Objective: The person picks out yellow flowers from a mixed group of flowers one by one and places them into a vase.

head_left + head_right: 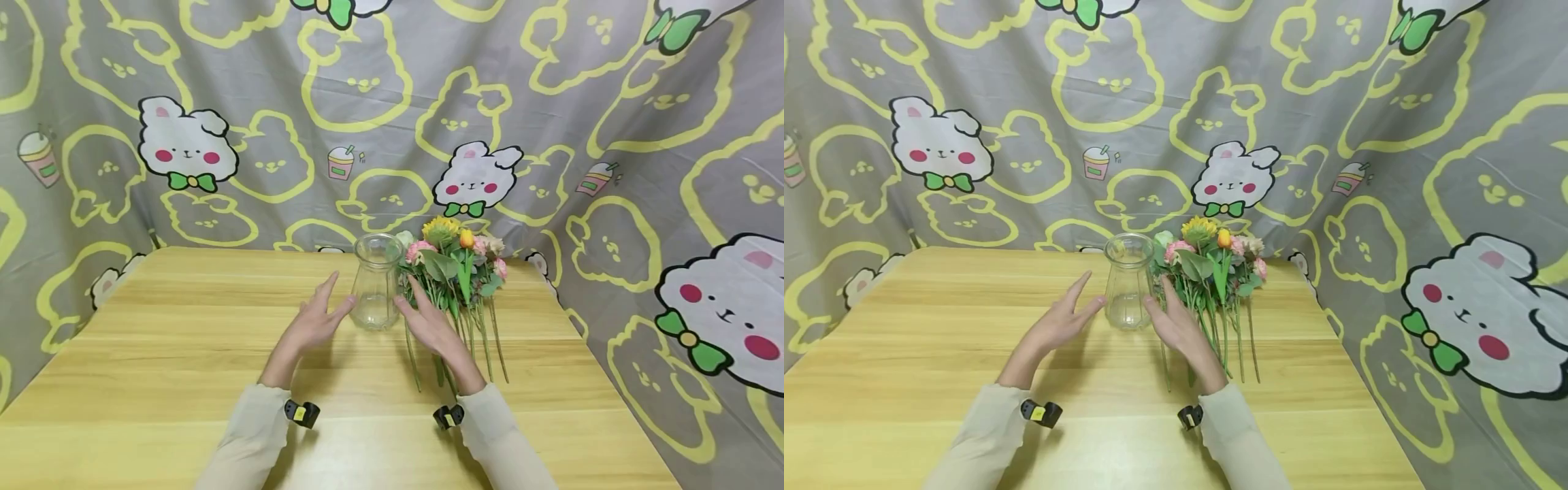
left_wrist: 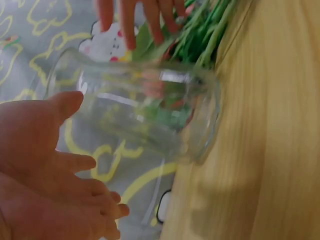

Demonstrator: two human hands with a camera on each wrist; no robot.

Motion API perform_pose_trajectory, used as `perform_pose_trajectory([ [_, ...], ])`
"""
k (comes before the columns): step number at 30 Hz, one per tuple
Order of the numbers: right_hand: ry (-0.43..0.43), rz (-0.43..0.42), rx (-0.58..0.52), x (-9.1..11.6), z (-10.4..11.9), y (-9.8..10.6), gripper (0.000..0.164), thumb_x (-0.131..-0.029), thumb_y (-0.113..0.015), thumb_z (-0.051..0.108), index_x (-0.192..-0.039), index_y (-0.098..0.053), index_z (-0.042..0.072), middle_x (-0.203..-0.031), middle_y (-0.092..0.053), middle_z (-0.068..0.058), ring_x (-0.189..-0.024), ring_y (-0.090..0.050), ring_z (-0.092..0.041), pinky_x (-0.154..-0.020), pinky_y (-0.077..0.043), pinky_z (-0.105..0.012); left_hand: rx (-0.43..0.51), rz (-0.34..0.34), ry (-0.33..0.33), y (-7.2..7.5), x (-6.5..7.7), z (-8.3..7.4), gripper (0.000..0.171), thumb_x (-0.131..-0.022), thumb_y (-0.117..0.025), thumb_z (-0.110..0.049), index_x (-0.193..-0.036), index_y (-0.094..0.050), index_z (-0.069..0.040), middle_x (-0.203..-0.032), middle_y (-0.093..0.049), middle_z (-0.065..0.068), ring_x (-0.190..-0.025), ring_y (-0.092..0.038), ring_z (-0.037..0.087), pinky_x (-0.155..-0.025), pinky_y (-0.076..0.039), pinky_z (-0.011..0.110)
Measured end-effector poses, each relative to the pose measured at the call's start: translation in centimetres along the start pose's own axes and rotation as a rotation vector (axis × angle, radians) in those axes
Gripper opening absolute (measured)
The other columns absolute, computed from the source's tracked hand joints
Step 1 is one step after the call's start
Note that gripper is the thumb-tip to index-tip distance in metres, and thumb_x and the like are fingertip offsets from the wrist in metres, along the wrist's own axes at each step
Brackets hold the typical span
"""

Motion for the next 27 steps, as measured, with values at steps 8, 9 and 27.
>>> perform_pose_trajectory([
  [8, 0.026, 0.081, -0.139, -0.1, 0.3, -0.7, 0.069, -0.108, -0.036, 0.048, -0.165, -0.003, 0.025, -0.171, -0.008, -0.006, -0.153, -0.021, -0.042, -0.121, -0.018, -0.072, 0.171, 0.074, 0.001, -1.5, -0.1, -0.8, 0.081, -0.104, -0.044, -0.059, -0.165, -0.003, -0.026, -0.168, -0.013, 0.021, -0.152, -0.019, 0.048, -0.122, -0.018, 0.069],
  [9, 0.028, 0.087, -0.145, -0.1, 0.3, -0.8, 0.07, -0.108, -0.036, 0.048, -0.165, -0.003, 0.024, -0.171, -0.007, -0.007, -0.154, -0.021, -0.041, -0.121, -0.017, -0.072, 0.182, 0.077, 0.005, -1.6, -0.1, -0.9, 0.081, -0.103, -0.044, -0.06, -0.165, -0.003, -0.027, -0.168, -0.013, 0.021, -0.152, -0.018, 0.048, -0.122, -0.018, 0.07],
  [27, 0.022, 0.082, -0.21, 0.1, 0.8, -1.0, 0.071, -0.106, -0.042, 0.046, -0.164, -0.014, 0.018, -0.167, -0.023, -0.017, -0.15, -0.031, -0.042, -0.119, -0.024, -0.071, 0.325, 0.022, 0.038, -1.6, -0.4, -0.7, 0.072, -0.103, -0.049, -0.056, -0.162, -0.022, -0.024, -0.168, -0.015, 0.021, -0.155, -0.014, 0.044, -0.124, -0.018, 0.064],
])
Point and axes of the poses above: each hand's wrist, its own x-axis away from the middle knuckle, its own y-axis out of the back of the hand, z = x × y, the point moved 2 cm from there along -x, towards the middle knuckle
